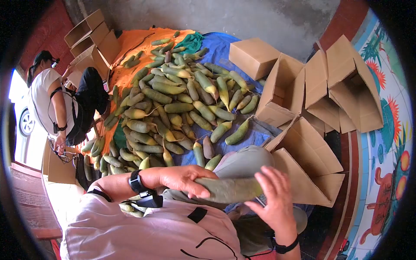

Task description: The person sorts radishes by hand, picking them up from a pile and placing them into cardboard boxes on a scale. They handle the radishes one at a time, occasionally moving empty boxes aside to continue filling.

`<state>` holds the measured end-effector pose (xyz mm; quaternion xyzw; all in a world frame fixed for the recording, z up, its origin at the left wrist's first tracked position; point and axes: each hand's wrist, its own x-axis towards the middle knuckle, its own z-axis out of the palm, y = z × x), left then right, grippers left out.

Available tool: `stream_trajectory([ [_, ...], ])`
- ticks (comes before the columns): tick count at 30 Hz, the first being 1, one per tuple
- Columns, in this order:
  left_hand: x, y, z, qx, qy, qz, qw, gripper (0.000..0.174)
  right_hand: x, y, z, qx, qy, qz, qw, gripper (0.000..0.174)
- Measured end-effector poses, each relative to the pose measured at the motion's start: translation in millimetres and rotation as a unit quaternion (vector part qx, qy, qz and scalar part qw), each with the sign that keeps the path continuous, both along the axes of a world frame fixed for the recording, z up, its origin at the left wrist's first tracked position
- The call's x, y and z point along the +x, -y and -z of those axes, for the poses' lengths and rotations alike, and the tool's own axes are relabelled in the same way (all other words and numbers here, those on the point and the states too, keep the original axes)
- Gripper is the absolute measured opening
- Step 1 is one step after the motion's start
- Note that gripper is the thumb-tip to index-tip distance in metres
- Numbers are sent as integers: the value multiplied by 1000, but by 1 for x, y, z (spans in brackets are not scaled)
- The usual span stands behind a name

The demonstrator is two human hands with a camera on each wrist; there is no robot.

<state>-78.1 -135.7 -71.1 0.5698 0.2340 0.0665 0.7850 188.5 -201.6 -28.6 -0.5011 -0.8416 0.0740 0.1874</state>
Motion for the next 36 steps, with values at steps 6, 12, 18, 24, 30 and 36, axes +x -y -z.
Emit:
stream_trajectory([
  [6,-4,-6,27,0,54,-81,995,49,8,14,16,-43,13,64,997,62],
  [12,-104,-22,130,56,-234,-353,904,31,81,13,8,-6,-49,338,940,57],
  [18,-213,42,211,180,-646,-189,717,37,174,11,10,-7,13,430,903,41],
  [24,-250,98,275,28,-669,-186,719,54,224,4,41,-95,115,468,871,36],
  [30,-250,119,329,-15,-663,-204,720,63,253,-17,72,-159,76,409,895,27],
  [36,-225,120,300,-46,-712,-221,665,71,279,-24,107,-252,-21,429,867,19],
])
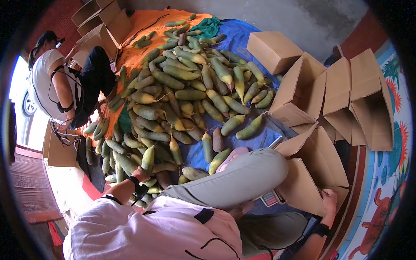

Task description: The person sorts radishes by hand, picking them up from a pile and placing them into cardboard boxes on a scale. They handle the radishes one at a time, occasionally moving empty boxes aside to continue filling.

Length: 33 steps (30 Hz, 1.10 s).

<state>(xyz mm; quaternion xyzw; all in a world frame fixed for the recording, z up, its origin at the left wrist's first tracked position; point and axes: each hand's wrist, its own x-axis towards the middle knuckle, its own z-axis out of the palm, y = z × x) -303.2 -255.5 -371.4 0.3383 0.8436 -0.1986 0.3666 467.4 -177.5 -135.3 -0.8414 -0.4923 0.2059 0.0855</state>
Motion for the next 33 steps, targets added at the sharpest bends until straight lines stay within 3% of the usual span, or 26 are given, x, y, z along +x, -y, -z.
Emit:
stream_trajectory([
  [6,-8,2,6,9,26,-6,1000,74,24,7,20,48,-43,26,998,15],
  [9,2,-4,-16,39,45,-66,996,73,23,7,18,57,19,44,997,14],
  [11,5,0,-13,83,33,-70,994,70,8,5,11,106,-99,140,979,12],
  [12,5,2,-10,125,21,-74,989,68,0,5,12,107,-100,140,979,12],
  [16,6,1,7,147,15,-77,986,60,-11,7,23,195,-86,84,973,15],
  [18,11,-5,-2,82,67,-64,992,58,-12,10,25,232,6,19,972,19],
  [20,13,-2,8,91,45,-65,993,57,-41,11,2,227,-16,60,972,24],
  [24,13,-1,38,177,150,-118,965,53,-68,18,-12,233,38,0,972,31],
  [26,40,-25,-27,176,215,-234,932,48,-68,21,-10,237,79,-36,968,32],
  [27,34,-27,-4,203,224,-238,923,49,-67,23,-8,233,64,-43,969,32],
  [30,48,-61,-56,153,307,-262,902,49,-73,25,-8,227,44,-39,972,30],
  [33,72,-83,-100,159,379,-213,886,47,-98,21,-23,261,60,-42,963,27],
])
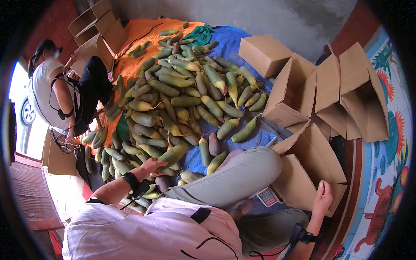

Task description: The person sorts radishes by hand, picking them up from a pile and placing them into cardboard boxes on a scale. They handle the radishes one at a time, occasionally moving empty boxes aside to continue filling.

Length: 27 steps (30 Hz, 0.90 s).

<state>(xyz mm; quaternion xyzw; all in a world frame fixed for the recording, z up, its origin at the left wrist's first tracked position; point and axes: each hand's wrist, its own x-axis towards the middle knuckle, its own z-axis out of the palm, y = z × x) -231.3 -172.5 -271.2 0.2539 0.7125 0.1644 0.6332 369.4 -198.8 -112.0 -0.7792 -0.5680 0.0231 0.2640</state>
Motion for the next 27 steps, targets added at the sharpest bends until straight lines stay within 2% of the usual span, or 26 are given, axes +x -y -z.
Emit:
stream_trajectory([
  [2,20,-17,-29,19,35,32,999,48,-26,-6,-15,34,-7,-13,999,21],
  [3,31,-24,-45,64,79,33,994,49,-40,-9,-23,35,-7,-12,999,21],
  [5,53,-38,-76,111,124,33,986,50,-71,-13,-38,64,-20,-99,993,18],
  [7,73,-48,-105,146,194,110,964,52,-103,-16,-56,26,-43,-106,993,22],
  [8,84,-50,-119,148,193,110,964,52,-121,-18,-63,38,-21,-170,985,29],
  [9,96,-51,-133,172,227,161,945,51,-137,-19,-69,50,2,-232,971,37],
  [10,106,-51,-144,195,259,212,922,51,-150,-18,-73,32,26,-261,964,46],
  [11,115,-50,-152,197,259,213,921,51,-162,-17,-75,15,49,-289,956,55],
  [13,130,-49,-163,195,318,330,867,49,-184,-15,-80,5,104,-356,929,65],
  [14,136,-48,-166,195,318,330,867,49,-189,-14,-77,5,111,-390,914,69],
  [16,144,-43,-168,213,325,433,813,53,-194,-11,-73,-9,128,-414,901,71],
  [17,145,-43,-166,213,326,434,813,53,-190,-7,-65,-15,121,-422,898,72],
  [19,146,-42,-163,165,367,414,817,55,-185,4,-59,-29,102,-390,915,74],
  [20,147,-39,-164,182,391,356,829,51,-183,8,-57,-42,82,-359,929,76],
  [21,143,-42,-158,181,391,354,830,51,-178,10,-58,-43,82,-359,929,76],
  [23,125,-52,-137,191,372,286,862,46,-163,14,-64,-49,119,-259,957,80],
  [24,113,-56,-132,218,330,267,879,41,-158,12,-72,-24,73,-240,968,78],
  [25,100,-59,-123,208,250,239,915,40,-147,12,-75,9,101,-206,973,75],
  [26,82,-59,-99,201,204,189,939,37,-133,13,-78,1,57,-150,987,74],
  [27,63,-58,-73,202,151,163,954,35,-118,14,-77,23,60,-96,993,72],
])
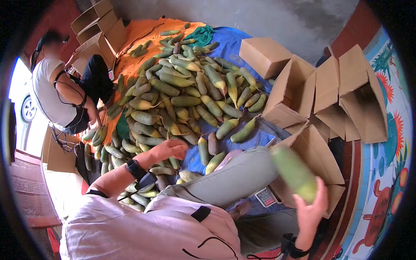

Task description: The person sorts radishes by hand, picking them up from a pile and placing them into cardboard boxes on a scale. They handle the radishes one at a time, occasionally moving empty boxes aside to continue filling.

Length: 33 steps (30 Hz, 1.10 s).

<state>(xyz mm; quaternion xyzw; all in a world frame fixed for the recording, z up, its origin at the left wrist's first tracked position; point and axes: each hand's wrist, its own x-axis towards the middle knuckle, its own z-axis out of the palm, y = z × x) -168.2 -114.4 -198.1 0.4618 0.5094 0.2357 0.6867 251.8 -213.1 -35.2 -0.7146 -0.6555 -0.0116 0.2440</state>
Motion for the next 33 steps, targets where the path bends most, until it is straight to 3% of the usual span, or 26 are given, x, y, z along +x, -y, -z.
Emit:
stream_trajectory([
  [1,-23,4,19,55,-79,24,995,34,16,2,0,6,-30,49,998,69],
  [2,-51,7,58,194,-255,125,939,25,34,4,0,16,-25,90,995,65],
  [3,-96,15,160,284,-448,185,827,17,51,5,2,36,-1,113,993,60],
  [4,-109,31,149,244,-476,212,818,14,63,6,2,38,2,142,989,55],
  [5,-120,44,137,325,-550,378,670,14,83,9,6,38,10,149,988,52],
  [7,-123,73,108,76,-544,254,796,20,114,13,12,34,18,152,988,49],
  [8,-190,108,245,86,-530,228,812,30,122,14,13,-3,26,171,985,47],
  [10,-162,123,166,-69,-525,110,841,37,139,14,18,-47,35,187,981,46],
  [12,-155,137,155,-115,-531,110,832,38,153,10,27,-118,87,179,973,47],
  [13,-146,139,127,-129,-510,111,843,37,157,6,31,-122,87,176,973,47],
  [16,-147,162,157,-132,-530,92,833,42,174,-8,42,-193,87,180,960,46],
  [18,-141,169,160,-160,-533,110,824,46,189,-18,58,-267,25,198,943,42],
  [22,-114,166,153,-169,-581,196,772,37,184,-39,79,-303,68,172,935,37],
  [24,-109,169,159,-76,-599,229,764,36,194,-47,93,-355,-13,196,914,30],
  [28,-105,176,193,-63,-566,301,765,43,193,-43,111,-343,-70,181,919,23],
  [31,-95,174,187,-69,-569,276,771,40,220,-38,125,-264,-39,137,954,17],
  [33,-95,173,195,-73,-574,274,768,39,214,-40,112,-222,-67,229,946,16],
])
